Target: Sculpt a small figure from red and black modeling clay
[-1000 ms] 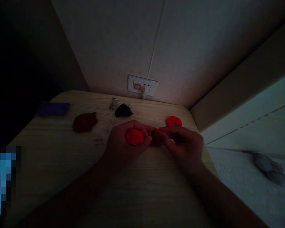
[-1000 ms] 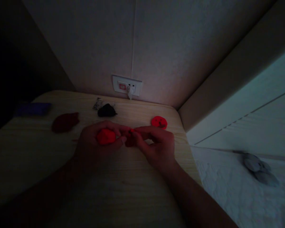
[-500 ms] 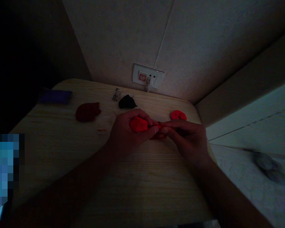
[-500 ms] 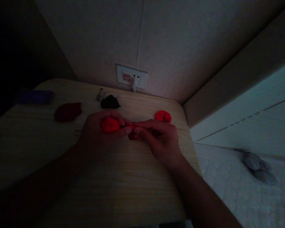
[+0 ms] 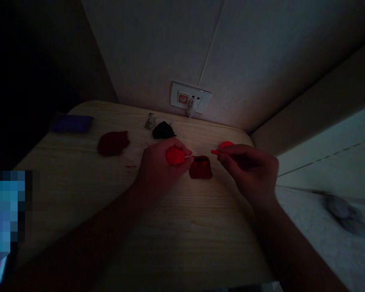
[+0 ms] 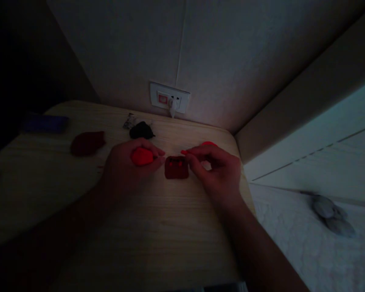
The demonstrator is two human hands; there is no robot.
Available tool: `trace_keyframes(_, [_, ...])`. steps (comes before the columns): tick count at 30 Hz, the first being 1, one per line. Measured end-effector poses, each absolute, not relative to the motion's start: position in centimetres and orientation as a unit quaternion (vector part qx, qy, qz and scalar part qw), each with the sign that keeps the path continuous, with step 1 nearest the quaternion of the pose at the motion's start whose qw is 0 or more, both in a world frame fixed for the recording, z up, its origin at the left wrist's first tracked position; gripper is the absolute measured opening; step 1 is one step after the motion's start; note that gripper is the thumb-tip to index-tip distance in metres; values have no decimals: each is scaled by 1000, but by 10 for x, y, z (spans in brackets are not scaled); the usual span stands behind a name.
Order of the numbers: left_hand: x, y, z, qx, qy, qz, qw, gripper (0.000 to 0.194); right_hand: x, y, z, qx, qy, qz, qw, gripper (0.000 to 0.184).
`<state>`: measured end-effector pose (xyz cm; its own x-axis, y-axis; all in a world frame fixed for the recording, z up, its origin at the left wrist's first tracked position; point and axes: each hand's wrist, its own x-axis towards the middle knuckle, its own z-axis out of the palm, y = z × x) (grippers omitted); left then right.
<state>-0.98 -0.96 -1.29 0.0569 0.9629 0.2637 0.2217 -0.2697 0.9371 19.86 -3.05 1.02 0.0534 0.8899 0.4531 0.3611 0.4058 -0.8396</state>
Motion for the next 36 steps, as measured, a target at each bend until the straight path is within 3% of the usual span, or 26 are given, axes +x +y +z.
trace_keyframes(3, [-10, -10, -17, 677, 492, 442, 324, 8, 202, -28, 7, -505, -649, 223, 523, 8])
trace_keyframes(17, [-5, -11, -20, 748, 493, 337, 291, 22, 202, -17, -3, -469, -793, 160, 355, 11])
trace_keyframes(36, [-5, -12, -20, 750, 492, 333, 293, 21, 203, -15, -8, -459, -813, 131, 334, 12])
